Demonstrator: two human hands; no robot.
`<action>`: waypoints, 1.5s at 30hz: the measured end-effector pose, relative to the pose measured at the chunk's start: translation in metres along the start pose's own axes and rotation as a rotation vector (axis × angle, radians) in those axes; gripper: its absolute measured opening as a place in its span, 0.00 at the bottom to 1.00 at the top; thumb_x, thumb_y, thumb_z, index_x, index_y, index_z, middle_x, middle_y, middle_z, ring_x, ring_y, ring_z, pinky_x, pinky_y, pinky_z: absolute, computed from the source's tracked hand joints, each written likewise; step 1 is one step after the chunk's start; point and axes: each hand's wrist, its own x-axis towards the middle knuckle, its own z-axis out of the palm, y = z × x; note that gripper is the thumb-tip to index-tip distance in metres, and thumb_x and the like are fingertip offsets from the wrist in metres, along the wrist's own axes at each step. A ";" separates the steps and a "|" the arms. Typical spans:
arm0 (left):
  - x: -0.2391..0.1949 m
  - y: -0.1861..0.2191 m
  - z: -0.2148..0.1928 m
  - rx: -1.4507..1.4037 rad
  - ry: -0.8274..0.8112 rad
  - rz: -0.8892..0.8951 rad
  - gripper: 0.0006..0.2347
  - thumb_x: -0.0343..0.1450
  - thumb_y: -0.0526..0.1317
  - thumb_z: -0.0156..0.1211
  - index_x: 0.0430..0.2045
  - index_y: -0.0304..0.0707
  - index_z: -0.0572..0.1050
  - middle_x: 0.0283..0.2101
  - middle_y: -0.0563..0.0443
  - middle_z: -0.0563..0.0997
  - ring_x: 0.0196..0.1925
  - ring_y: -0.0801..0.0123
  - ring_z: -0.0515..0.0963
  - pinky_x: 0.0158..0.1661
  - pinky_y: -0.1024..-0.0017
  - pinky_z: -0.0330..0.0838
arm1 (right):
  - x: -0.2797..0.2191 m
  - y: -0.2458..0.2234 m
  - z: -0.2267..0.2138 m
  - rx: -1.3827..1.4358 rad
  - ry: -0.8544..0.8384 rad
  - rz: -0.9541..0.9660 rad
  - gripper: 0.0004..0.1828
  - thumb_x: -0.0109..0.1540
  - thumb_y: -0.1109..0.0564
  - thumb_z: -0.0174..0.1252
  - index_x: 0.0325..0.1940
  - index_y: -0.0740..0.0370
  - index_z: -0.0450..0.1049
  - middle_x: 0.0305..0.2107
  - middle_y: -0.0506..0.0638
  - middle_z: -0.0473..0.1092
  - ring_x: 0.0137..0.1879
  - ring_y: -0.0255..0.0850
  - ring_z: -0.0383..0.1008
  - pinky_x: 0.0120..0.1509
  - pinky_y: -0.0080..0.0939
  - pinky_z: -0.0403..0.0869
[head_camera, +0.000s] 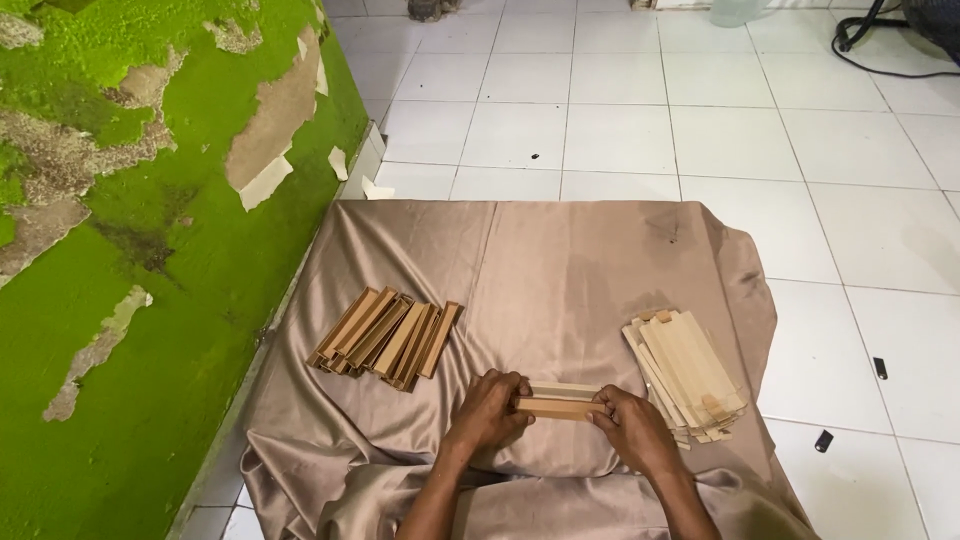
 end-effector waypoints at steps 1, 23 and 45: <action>0.001 0.001 0.000 0.001 -0.003 0.001 0.15 0.63 0.43 0.73 0.38 0.46 0.73 0.40 0.47 0.82 0.47 0.55 0.77 0.46 0.57 0.68 | 0.001 0.004 0.002 0.002 0.001 0.002 0.09 0.63 0.46 0.61 0.43 0.49 0.74 0.35 0.43 0.82 0.34 0.41 0.79 0.38 0.44 0.69; 0.008 -0.010 0.040 0.094 0.252 -0.007 0.10 0.66 0.46 0.71 0.32 0.41 0.82 0.34 0.46 0.86 0.44 0.50 0.78 0.45 0.53 0.69 | 0.004 0.023 0.034 -0.030 0.269 -0.126 0.14 0.62 0.50 0.62 0.52 0.45 0.73 0.43 0.41 0.74 0.43 0.40 0.78 0.43 0.49 0.75; -0.004 0.027 0.033 0.223 0.266 0.337 0.07 0.69 0.42 0.68 0.34 0.41 0.83 0.38 0.54 0.80 0.43 0.60 0.67 0.44 0.59 0.61 | -0.010 0.005 0.028 -0.194 0.231 -0.402 0.13 0.65 0.54 0.56 0.53 0.49 0.79 0.45 0.41 0.75 0.48 0.45 0.78 0.44 0.51 0.77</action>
